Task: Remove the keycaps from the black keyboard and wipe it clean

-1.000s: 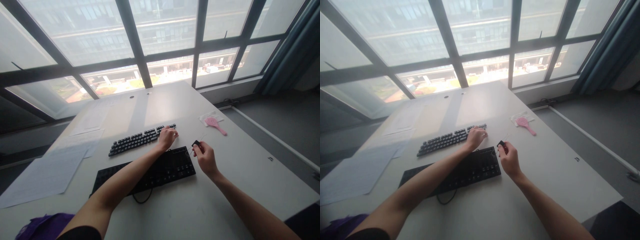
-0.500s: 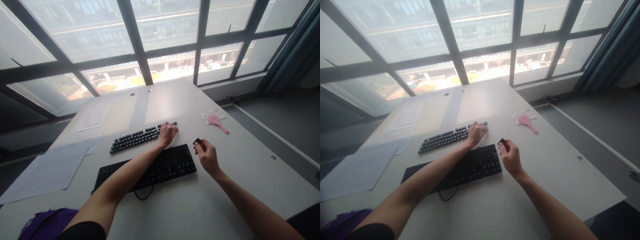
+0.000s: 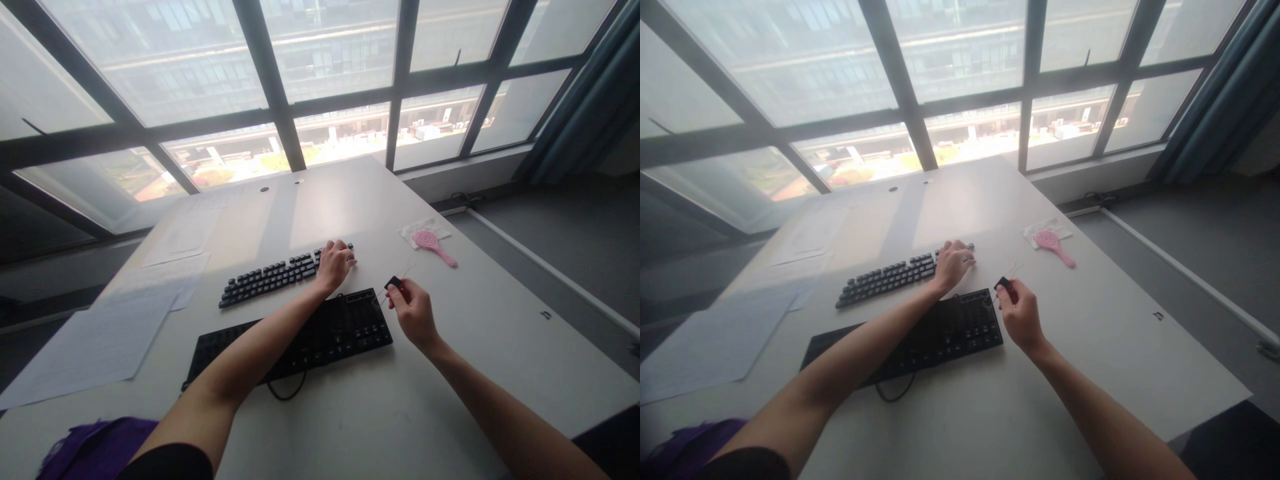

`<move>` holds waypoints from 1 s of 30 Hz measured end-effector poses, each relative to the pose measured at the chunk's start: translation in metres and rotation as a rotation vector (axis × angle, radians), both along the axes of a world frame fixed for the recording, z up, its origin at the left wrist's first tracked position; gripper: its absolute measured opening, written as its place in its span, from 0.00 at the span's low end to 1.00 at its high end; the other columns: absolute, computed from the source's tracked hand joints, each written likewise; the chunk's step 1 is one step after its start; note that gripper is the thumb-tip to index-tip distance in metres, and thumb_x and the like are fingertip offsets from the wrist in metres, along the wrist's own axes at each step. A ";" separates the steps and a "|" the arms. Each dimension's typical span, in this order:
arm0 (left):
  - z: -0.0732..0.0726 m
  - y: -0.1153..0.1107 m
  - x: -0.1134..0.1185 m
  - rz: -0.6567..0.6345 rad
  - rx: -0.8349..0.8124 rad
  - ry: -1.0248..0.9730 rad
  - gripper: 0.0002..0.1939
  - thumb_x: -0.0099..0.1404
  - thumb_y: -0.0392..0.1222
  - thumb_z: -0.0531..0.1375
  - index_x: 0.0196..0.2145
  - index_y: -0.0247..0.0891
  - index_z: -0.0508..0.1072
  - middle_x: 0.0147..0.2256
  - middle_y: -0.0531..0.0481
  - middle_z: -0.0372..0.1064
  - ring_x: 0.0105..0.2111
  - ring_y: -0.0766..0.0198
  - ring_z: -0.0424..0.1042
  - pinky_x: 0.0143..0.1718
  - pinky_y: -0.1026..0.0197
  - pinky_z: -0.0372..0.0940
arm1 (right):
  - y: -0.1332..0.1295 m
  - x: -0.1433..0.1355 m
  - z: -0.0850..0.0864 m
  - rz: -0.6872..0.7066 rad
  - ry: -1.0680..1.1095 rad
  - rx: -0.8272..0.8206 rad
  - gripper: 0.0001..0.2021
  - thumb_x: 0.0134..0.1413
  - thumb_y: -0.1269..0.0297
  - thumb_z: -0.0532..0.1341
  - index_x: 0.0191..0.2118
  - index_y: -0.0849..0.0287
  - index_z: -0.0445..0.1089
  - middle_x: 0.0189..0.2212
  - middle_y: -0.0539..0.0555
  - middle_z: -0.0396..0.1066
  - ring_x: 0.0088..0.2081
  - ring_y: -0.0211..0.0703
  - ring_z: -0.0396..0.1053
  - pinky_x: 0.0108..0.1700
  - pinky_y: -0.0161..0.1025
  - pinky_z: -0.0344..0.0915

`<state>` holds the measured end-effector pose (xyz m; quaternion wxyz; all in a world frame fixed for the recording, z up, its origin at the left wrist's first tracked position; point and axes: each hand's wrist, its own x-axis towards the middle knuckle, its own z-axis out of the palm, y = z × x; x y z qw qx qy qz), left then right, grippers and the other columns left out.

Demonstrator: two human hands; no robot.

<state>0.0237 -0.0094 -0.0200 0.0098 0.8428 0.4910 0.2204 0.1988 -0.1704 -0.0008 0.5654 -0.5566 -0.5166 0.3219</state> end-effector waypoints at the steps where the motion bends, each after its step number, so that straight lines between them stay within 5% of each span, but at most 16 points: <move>1: 0.000 0.000 -0.001 -0.004 0.003 -0.001 0.06 0.62 0.43 0.67 0.37 0.43 0.81 0.44 0.44 0.69 0.47 0.48 0.62 0.49 0.47 0.62 | 0.000 0.000 0.000 0.000 -0.001 0.000 0.15 0.62 0.53 0.59 0.30 0.59 0.67 0.23 0.52 0.70 0.24 0.41 0.69 0.26 0.35 0.66; 7: 0.006 0.001 -0.008 -0.067 -0.015 0.051 0.14 0.61 0.40 0.66 0.46 0.46 0.79 0.49 0.44 0.66 0.49 0.48 0.60 0.52 0.47 0.62 | 0.001 0.002 -0.001 0.007 0.010 0.006 0.15 0.62 0.52 0.60 0.31 0.59 0.68 0.24 0.53 0.72 0.25 0.41 0.69 0.27 0.36 0.67; 15: 0.004 0.009 -0.003 -0.088 -0.050 0.058 0.05 0.62 0.38 0.66 0.37 0.42 0.81 0.48 0.43 0.66 0.48 0.48 0.60 0.51 0.47 0.62 | 0.002 0.002 -0.003 0.028 -0.002 0.009 0.14 0.63 0.55 0.59 0.31 0.59 0.68 0.24 0.52 0.71 0.24 0.41 0.68 0.28 0.36 0.66; 20: 0.005 0.010 -0.006 -0.106 -0.004 0.024 0.12 0.60 0.43 0.68 0.43 0.43 0.80 0.48 0.44 0.65 0.48 0.48 0.59 0.52 0.47 0.62 | 0.003 0.002 -0.004 0.038 -0.004 0.005 0.13 0.63 0.55 0.59 0.31 0.59 0.68 0.24 0.52 0.71 0.24 0.40 0.67 0.28 0.36 0.65; 24: 0.004 0.009 -0.007 -0.158 0.006 0.010 0.04 0.63 0.40 0.66 0.36 0.43 0.82 0.47 0.44 0.66 0.47 0.50 0.60 0.53 0.48 0.61 | 0.003 0.002 -0.004 0.052 -0.010 0.003 0.14 0.63 0.55 0.59 0.31 0.59 0.68 0.24 0.52 0.71 0.24 0.40 0.68 0.28 0.36 0.65; 30: 0.003 0.009 -0.002 -0.066 0.019 0.009 0.04 0.62 0.41 0.66 0.33 0.42 0.82 0.45 0.44 0.68 0.47 0.50 0.60 0.51 0.48 0.62 | 0.003 0.002 -0.006 0.058 -0.007 0.002 0.15 0.62 0.53 0.59 0.31 0.59 0.68 0.24 0.52 0.71 0.24 0.40 0.68 0.28 0.36 0.65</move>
